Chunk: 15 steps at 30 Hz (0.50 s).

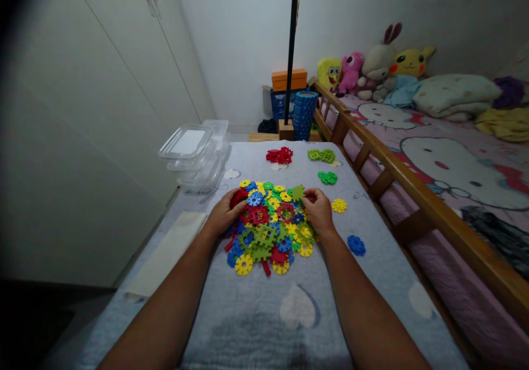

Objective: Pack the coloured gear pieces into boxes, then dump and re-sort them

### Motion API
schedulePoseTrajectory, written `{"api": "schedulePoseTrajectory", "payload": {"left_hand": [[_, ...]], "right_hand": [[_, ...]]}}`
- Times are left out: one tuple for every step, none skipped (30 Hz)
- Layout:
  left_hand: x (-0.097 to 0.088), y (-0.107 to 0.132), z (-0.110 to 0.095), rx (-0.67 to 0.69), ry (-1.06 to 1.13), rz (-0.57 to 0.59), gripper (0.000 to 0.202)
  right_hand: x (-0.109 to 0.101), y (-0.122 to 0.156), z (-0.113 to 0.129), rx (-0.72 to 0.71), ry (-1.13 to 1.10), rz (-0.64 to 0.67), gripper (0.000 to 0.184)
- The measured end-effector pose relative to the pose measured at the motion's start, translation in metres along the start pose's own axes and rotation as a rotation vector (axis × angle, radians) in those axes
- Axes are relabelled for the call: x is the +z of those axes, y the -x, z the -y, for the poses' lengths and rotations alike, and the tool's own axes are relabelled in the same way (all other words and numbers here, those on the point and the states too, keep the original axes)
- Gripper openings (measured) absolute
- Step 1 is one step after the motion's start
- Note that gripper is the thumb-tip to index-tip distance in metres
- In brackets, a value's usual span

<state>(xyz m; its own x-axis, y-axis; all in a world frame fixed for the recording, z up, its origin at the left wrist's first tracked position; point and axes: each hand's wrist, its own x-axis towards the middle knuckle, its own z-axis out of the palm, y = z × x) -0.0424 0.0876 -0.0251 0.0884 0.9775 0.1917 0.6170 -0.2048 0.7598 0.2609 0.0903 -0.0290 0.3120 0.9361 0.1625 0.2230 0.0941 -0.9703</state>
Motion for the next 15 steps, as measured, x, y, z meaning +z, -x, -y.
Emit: {"api": "schedulePoseTrajectory", "payload": {"left_hand": [[0.001, 0.0, -0.001, -0.001, -0.014, -0.008, 0.061], [0.002, 0.0, -0.003, -0.003, -0.037, -0.021, 0.063], [0.003, -0.001, -0.005, -0.008, -0.069, -0.037, 0.063], [0.005, -0.002, -0.008, -0.017, -0.108, -0.056, 0.061], [0.006, -0.002, -0.012, -0.028, -0.149, -0.075, 0.057], [0.008, -0.003, -0.015, -0.041, -0.19, -0.092, 0.054], [0.01, -0.004, -0.018, -0.058, -0.228, -0.105, 0.052], [0.011, -0.004, -0.021, -0.074, -0.261, -0.114, 0.051], [0.012, -0.005, -0.023, -0.09, -0.288, -0.118, 0.051], [0.014, -0.005, -0.024, -0.104, -0.306, -0.118, 0.05], [0.014, -0.006, -0.024, -0.116, -0.316, -0.116, 0.05], [0.015, -0.006, -0.023, -0.122, -0.316, -0.112, 0.05], [0.015, -0.006, -0.021, -0.124, -0.305, -0.105, 0.051], [0.014, -0.007, -0.018, -0.122, -0.284, -0.095, 0.051], [0.013, -0.007, -0.015, -0.116, -0.256, -0.083, 0.052]], "right_hand": [[0.0, 0.0, 0.001, 0.008, -0.005, 0.001, 0.032], [0.0, 0.001, 0.001, 0.015, -0.009, 0.001, 0.032], [0.0, 0.001, 0.001, 0.021, -0.012, -0.001, 0.032], [0.0, 0.0, 0.001, 0.024, -0.016, -0.002, 0.032], [0.0, 0.0, 0.001, 0.024, -0.018, -0.003, 0.032], [0.0, 0.0, 0.001, 0.019, -0.018, -0.005, 0.032], [0.0, -0.001, 0.0, 0.011, -0.016, -0.008, 0.032], [0.0, -0.001, 0.0, 0.002, -0.012, -0.009, 0.031], [0.0, -0.001, 0.0, -0.007, -0.007, -0.012, 0.031], [0.0, -0.001, 0.001, -0.012, -0.004, -0.015, 0.03], [0.0, -0.001, 0.001, -0.012, -0.005, -0.017, 0.03], [0.0, 0.0, 0.002, -0.008, -0.01, -0.017, 0.03], [-0.001, 0.001, 0.003, 0.0, -0.018, -0.015, 0.029], [-0.001, 0.001, 0.004, 0.01, -0.029, -0.014, 0.029], [-0.001, 0.002, 0.005, 0.021, -0.04, -0.016, 0.029]]}}
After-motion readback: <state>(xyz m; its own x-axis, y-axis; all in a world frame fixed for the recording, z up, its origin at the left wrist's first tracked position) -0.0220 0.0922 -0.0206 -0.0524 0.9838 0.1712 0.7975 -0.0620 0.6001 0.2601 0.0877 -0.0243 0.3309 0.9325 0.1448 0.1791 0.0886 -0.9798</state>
